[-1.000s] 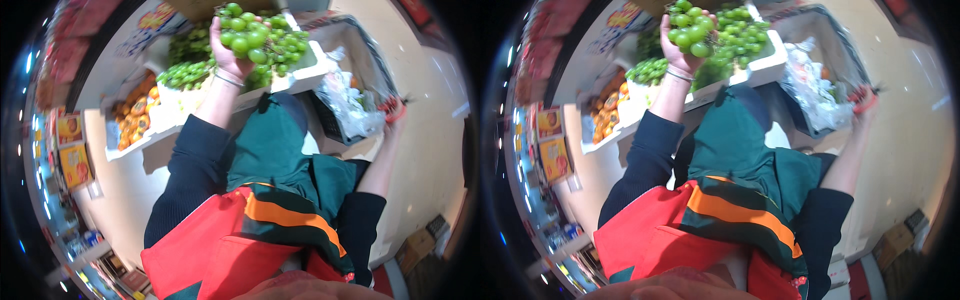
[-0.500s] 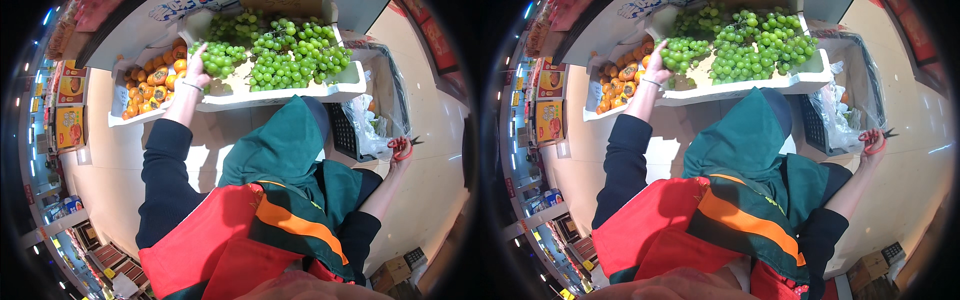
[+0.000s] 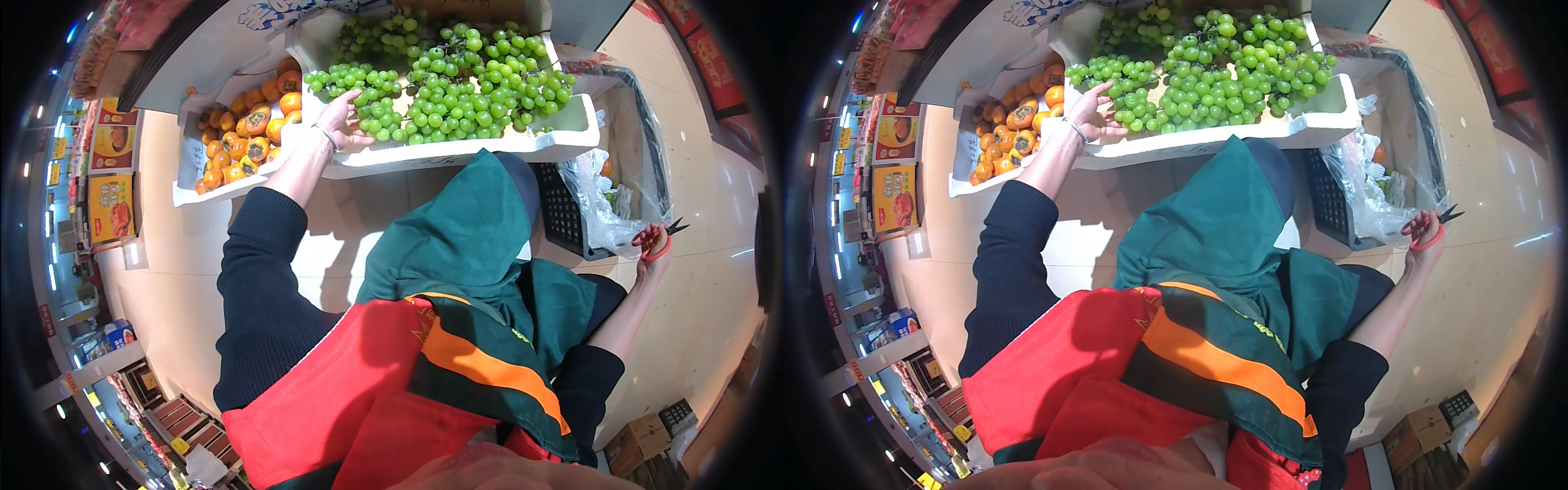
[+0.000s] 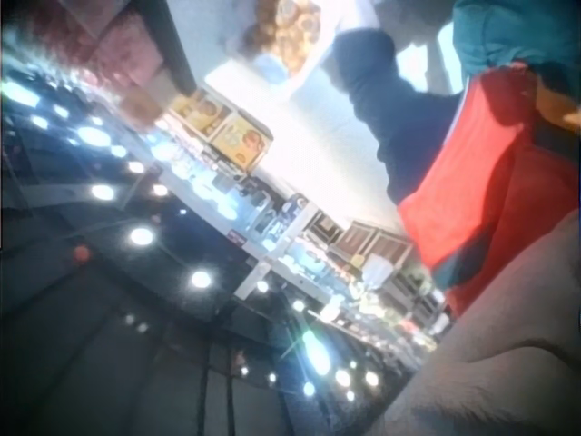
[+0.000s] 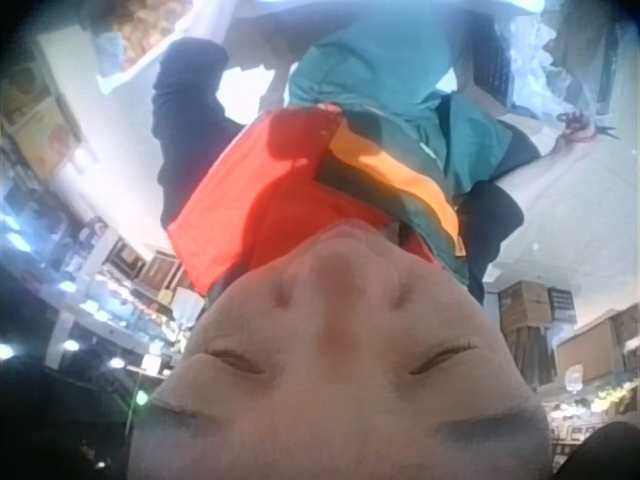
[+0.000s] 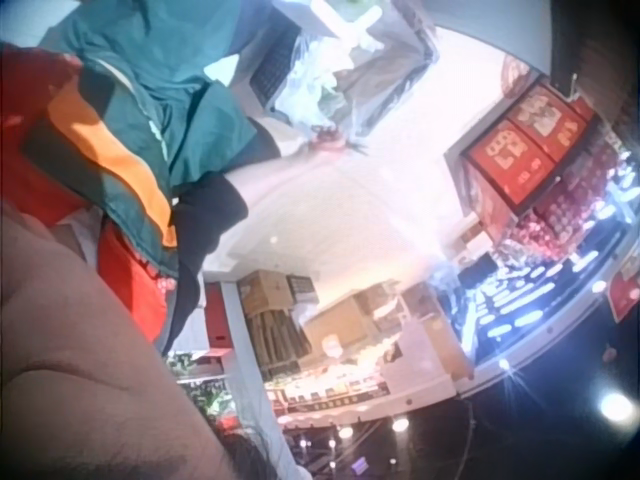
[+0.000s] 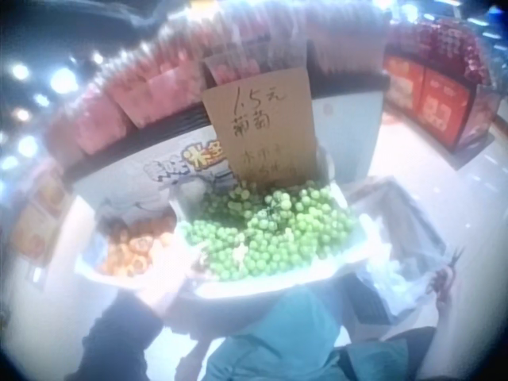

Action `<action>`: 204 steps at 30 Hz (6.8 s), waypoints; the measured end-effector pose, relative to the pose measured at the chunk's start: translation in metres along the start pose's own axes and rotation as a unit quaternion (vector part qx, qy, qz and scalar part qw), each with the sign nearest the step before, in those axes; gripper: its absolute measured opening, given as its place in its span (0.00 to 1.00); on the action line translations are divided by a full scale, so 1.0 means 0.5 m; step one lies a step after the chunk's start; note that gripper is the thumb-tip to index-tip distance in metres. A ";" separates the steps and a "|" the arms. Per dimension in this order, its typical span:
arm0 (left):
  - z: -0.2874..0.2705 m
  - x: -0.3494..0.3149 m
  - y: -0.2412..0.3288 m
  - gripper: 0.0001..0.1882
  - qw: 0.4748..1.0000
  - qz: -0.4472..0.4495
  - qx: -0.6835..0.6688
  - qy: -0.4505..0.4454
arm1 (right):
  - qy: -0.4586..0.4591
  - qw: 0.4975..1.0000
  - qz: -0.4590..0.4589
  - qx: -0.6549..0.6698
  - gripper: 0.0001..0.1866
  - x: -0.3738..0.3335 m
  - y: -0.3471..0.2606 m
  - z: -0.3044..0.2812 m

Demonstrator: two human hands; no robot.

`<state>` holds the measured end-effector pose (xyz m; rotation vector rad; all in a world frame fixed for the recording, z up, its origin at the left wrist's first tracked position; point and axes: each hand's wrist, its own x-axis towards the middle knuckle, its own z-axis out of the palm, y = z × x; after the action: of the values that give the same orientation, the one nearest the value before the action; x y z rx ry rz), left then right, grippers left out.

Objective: The person uses red-handled scissors to trim stems and unwanted parts from bunches of green grapes. They repeatedly pick up grape bunches from a white tray, cut the stems, and place the trimmed bunches back into the tray.

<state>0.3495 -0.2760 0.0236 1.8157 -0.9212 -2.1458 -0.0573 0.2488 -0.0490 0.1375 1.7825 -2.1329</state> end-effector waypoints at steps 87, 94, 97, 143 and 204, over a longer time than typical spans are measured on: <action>0.178 -0.122 0.141 0.10 0.676 0.192 0.646 -0.298 | -0.061 0.977 0.030 -0.204 0.10 0.000 -0.010 0.077; 0.536 -0.136 0.081 0.23 0.539 0.483 0.587 -0.364 | -0.030 0.981 0.028 -0.190 0.09 -0.009 -0.019 0.073; 0.560 -0.055 0.062 0.09 0.390 0.526 0.727 -0.204 | -0.026 0.978 0.030 -0.206 0.08 -0.010 -0.022 0.055; 0.673 -0.100 -0.049 0.17 0.378 0.785 0.445 -0.207 | -0.049 0.978 0.037 -0.199 0.11 0.005 -0.027 0.064; 1.060 -0.074 -0.408 0.22 0.210 0.437 0.822 -0.298 | 0.005 0.993 -0.034 -0.117 0.09 0.019 -0.065 -0.042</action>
<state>-0.0897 0.0824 -0.0279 -0.5591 -3.6209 -0.1490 -0.0800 0.2717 -0.0256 0.0289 2.0521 -1.9515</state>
